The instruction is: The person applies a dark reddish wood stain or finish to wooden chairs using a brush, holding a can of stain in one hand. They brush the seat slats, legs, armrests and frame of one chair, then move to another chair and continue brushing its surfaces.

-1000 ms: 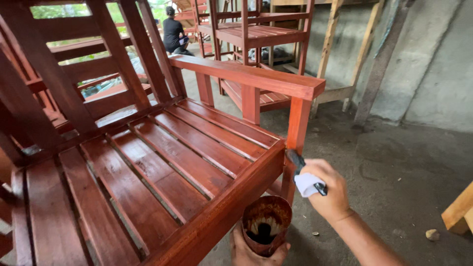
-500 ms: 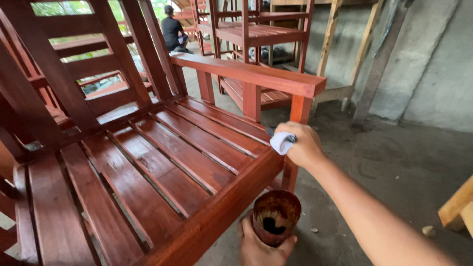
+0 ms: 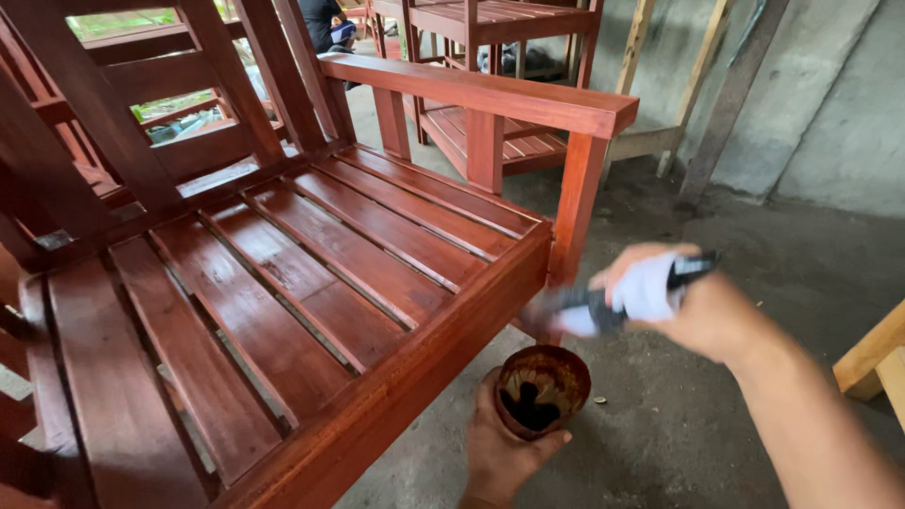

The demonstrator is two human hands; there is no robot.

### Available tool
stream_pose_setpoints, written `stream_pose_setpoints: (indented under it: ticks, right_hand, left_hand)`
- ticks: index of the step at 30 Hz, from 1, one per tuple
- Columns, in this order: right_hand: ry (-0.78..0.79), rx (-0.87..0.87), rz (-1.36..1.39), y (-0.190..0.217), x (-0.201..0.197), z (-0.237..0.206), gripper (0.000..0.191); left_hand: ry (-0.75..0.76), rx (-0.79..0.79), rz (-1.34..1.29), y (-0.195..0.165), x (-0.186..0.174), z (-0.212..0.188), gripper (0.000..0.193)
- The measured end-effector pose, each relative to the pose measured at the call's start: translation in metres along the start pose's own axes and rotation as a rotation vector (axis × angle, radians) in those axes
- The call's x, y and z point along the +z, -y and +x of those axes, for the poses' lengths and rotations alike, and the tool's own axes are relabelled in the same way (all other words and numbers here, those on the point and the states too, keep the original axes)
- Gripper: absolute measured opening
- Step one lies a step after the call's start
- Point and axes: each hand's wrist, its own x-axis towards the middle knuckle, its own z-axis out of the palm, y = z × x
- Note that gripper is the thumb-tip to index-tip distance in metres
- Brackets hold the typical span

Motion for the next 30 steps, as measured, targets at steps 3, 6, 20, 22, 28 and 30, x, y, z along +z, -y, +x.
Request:
stream_pose_setpoints:
  ticks: [3,6,20,22,28,30]
  right_hand:
    - [0.186,-0.023,-0.21,0.0,0.006,-0.023,0.015]
    - [0.231,0.139,-0.287,-0.015,0.037,-0.035,0.011]
    - [0.284,-0.583,-0.545,-0.07,0.035,-0.059,0.013]
    - [0.206,-0.558,-0.468,-0.081,0.03,-0.062,0.015]
    - [-0.474,-0.278,-0.328,-0.107,0.024,-0.051,0.026]
    - [-0.614,-0.353,-0.334,-0.112,0.031,-0.047,0.03]
  left_hand:
    - [0.049,0.093,-0.086,0.005,0.005,0.0,0.104]
    - [0.055,0.064,-0.136,0.005,0.011,-0.001,0.103]
    - [0.185,-0.223,-0.277,0.033,0.02,0.01,0.087]
    - [0.181,-0.231,-0.407,0.036,0.026,0.013,0.089]
    - [0.069,-0.228,-0.153,0.033,0.025,0.028,0.098]
    - [0.065,-0.181,-0.209,0.033,0.023,0.027,0.098]
